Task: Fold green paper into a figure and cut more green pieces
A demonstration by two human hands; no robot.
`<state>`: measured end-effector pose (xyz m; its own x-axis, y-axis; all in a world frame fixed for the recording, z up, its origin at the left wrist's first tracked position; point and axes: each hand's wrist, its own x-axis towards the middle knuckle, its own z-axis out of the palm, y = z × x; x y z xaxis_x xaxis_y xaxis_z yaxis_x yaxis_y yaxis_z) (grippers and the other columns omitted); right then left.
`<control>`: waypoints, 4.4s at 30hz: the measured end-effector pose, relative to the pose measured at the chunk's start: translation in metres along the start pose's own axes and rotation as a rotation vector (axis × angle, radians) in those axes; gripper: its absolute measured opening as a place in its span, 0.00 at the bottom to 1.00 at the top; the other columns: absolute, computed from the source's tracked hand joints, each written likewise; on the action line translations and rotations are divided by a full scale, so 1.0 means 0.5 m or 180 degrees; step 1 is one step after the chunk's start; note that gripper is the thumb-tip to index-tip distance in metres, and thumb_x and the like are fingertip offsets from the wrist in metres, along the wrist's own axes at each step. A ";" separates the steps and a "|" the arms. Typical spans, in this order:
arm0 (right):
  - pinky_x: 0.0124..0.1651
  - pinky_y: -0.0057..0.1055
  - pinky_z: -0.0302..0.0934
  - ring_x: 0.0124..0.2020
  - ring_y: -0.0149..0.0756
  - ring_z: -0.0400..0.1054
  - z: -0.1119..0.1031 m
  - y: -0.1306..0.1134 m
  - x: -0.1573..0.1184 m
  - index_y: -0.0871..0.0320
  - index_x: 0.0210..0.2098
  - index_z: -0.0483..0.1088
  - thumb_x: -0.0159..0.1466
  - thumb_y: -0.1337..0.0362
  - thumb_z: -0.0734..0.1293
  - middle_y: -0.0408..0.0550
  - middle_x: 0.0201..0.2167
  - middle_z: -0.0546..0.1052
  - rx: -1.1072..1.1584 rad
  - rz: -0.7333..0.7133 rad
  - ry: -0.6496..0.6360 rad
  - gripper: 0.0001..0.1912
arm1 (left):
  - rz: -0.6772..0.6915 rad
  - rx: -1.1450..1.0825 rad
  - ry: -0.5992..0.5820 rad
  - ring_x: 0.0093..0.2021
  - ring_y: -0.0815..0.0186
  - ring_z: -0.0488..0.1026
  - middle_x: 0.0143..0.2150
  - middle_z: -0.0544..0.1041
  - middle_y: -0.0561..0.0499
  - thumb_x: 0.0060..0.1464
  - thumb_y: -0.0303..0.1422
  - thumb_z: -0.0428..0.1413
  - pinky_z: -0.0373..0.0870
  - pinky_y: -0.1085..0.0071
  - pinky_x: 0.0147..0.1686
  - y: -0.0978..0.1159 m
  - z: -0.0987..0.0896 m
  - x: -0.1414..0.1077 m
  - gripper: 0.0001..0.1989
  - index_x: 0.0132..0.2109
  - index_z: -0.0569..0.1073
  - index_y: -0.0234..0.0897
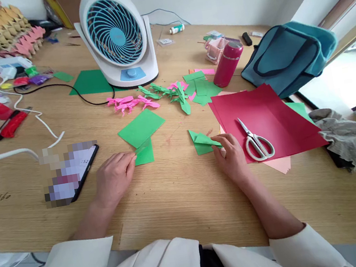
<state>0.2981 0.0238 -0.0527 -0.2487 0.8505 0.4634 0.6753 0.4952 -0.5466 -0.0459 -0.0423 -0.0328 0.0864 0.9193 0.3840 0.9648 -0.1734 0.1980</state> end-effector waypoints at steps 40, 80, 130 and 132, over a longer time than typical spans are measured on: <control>0.38 0.29 0.63 0.33 0.32 0.69 0.025 -0.087 -0.037 0.54 0.40 0.70 0.63 0.71 0.65 0.44 0.33 0.74 0.1596 0.0318 -0.0709 0.07 | 0.1065 -0.2066 -0.0426 0.50 0.60 0.74 0.48 0.78 0.46 0.56 0.24 0.54 0.63 0.54 0.57 0.197 0.072 0.056 0.09 0.37 0.62 0.41; 0.39 0.33 0.65 0.35 0.35 0.70 -0.004 -0.053 -0.017 0.55 0.33 0.69 0.63 0.58 0.70 0.46 0.32 0.77 0.2221 0.0687 -0.1364 0.08 | 0.1142 -0.1819 -0.0676 0.38 0.63 0.72 0.36 0.80 0.52 0.62 0.33 0.53 0.63 0.62 0.42 0.150 0.073 0.078 0.08 0.34 0.73 0.39; 0.32 0.28 0.59 0.28 0.29 0.64 0.001 -0.038 -0.016 0.58 0.37 0.73 0.61 0.53 0.72 0.42 0.28 0.73 0.2904 0.1463 -0.1591 0.15 | 0.1037 -0.1842 -0.0293 0.36 0.65 0.70 0.36 0.80 0.52 0.60 0.28 0.56 0.66 0.65 0.41 0.171 0.056 0.071 0.06 0.33 0.75 0.38; 0.32 0.28 0.60 0.28 0.29 0.65 0.003 -0.042 -0.014 0.57 0.37 0.73 0.58 0.51 0.74 0.43 0.29 0.73 0.3061 0.1577 -0.1500 0.17 | 0.1004 -0.1843 -0.0241 0.36 0.65 0.70 0.36 0.80 0.51 0.60 0.28 0.56 0.67 0.65 0.41 0.173 0.055 0.069 0.06 0.33 0.75 0.38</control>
<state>0.2850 0.0079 -0.0454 -0.4744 0.8690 -0.1404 0.0194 -0.1491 -0.9886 0.0472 -0.0156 -0.0274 0.3804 0.8119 0.4428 0.6027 -0.5808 0.5473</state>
